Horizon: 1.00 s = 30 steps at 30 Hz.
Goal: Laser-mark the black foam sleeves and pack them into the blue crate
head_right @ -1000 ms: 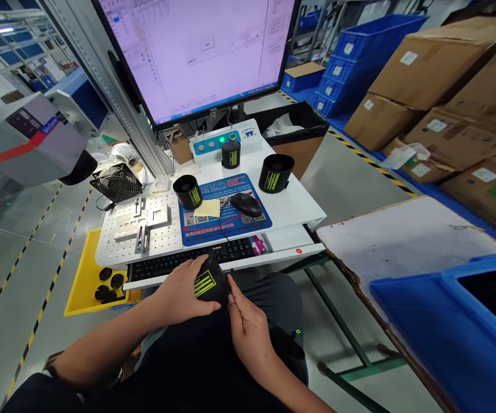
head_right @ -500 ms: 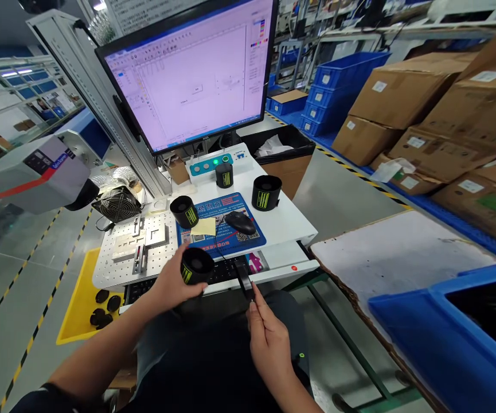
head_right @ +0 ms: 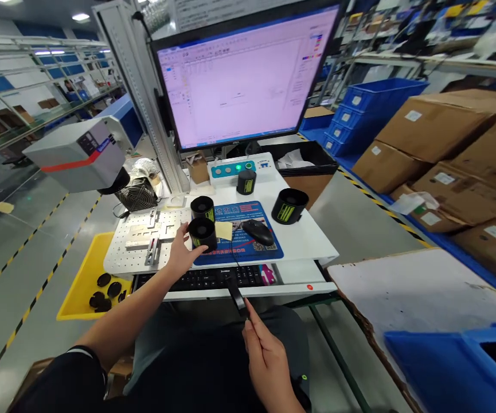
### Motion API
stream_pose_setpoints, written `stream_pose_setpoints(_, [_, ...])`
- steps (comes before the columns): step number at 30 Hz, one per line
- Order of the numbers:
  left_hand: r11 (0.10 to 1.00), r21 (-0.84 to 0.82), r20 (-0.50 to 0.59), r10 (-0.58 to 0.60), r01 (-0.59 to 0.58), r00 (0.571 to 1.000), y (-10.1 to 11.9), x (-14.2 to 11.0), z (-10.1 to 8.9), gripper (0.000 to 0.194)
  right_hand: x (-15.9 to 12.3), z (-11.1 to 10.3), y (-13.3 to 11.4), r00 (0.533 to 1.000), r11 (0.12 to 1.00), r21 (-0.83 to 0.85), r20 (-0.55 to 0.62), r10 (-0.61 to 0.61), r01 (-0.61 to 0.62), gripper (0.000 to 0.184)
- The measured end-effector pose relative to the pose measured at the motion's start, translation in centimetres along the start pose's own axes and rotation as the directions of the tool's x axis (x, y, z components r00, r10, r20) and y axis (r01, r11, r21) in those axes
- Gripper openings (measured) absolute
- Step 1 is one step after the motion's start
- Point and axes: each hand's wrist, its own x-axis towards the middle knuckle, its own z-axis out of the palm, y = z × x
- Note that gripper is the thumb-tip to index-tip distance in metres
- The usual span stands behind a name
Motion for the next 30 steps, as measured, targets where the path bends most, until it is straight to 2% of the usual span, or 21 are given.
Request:
stream_pose_setpoints(2, [0.996,0.03,-0.042,0.081,-0.08,0.996,0.2,-2.8,-1.9,0.071,0.0,0.4,-0.3,0.989,0.996,-0.006,0.121,0.084,-0.084,0.069])
stream_pose_setpoints(3, [0.991,0.031,-0.028,0.13,-0.129,0.991,0.3,-4.6,-3.1,0.062,0.0,0.8,-0.6,0.972,0.992,-0.018,0.196,0.128,-0.127,0.07])
stream_pose_setpoints(4, [0.985,0.005,0.022,0.171,-0.171,0.985,0.5,-6.5,-4.4,0.057,0.1,1.2,-0.8,0.946,0.986,-0.033,0.278,0.167,-0.164,0.07])
stream_pose_setpoints(6, [0.977,-0.113,0.203,0.198,-0.178,0.959,0.8,-10.6,-6.9,0.057,0.3,2.5,-1.4,0.867,0.974,-0.079,0.444,0.224,-0.212,0.071])
stream_pose_setpoints(8, [0.979,-0.189,0.377,0.14,-0.071,0.916,0.9,-14.5,-9.0,0.058,0.6,4.2,-1.9,0.757,0.967,-0.148,0.602,0.254,-0.206,0.069])
stream_pose_setpoints(9, [0.982,-0.188,0.419,0.077,0.004,0.905,0.8,-16.3,-9.9,0.05,0.7,5.2,-2.2,0.692,0.966,-0.192,0.673,0.259,-0.174,0.068])
stream_pose_setpoints(11, [0.976,-0.143,0.433,-0.09,0.167,0.897,0.3,-19.4,-11.6,0.028,0.8,7.1,-2.6,0.576,0.957,-0.286,0.774,0.264,-0.055,0.064])
stream_pose_setpoints(13, [0.941,-0.118,0.407,-0.245,0.316,0.88,-0.9,-21.9,-13.4,0.023,0.8,8.7,-2.7,0.516,0.926,-0.367,0.812,0.271,0.092,0.062])
stream_pose_setpoints(15, [0.885,-0.058,0.362,-0.413,0.463,0.835,-2.9,-23.4,-15.6,0.022,0.9,9.8,-2.7,0.511,0.88,-0.428,0.814,0.277,0.205,0.062])
stream_pose_setpoints(17, [0.802,0.051,0.254,-0.587,0.595,0.769,-5.9,-23.9,-18.4,0.02,1.0,10.4,-2.3,0.514,0.842,-0.467,0.809,0.284,0.27,0.062])
stream_pose_setpoints(20, [0.666,0.164,-0.009,-0.737,0.728,0.676,-11.7,-22.9,-22.6,0.015,1.3,10.4,-1.4,0.534,0.805,-0.512,0.79,0.303,0.301,0.062])
stream_pose_setpoints(22, [0.554,0.203,-0.191,-0.786,0.807,0.588,-16.0,-21.5,-24.6,0.021,1.4,10.2,-0.7,0.549,0.787,-0.536,0.775,0.314,0.305,0.061])
stream_pose_setpoints(24, [0.444,0.211,-0.303,-0.817,0.871,0.49,-19.7,-19.9,-25.4,0.031,1.3,9.8,-0.1,0.564,0.775,-0.551,0.763,0.317,0.309,0.061])
stream_pose_setpoints(26, [0.359,0.208,-0.346,-0.843,0.91,0.412,-22.7,-18.7,-25.3,0.036,1.2,9.5,0.3,0.59,0.767,-0.557,0.75,0.3,0.319,0.06])
stream_pose_setpoints(28, [0.305,0.209,-0.351,-0.863,0.929,0.363,-24.7,-17.9,-24.6,0.037,0.9,9.2,0.3,0.616,0.758,-0.562,0.737,0.278,0.33,0.057])
stream_pose_setpoints(30, [0.281,0.211,-0.349,-0.873,0.936,0.341,-26.0,-17.5,-23.7,0.035,0.7,9.0,0.2,0.638,0.744,-0.58,0.719,0.275,0.333,0.054])
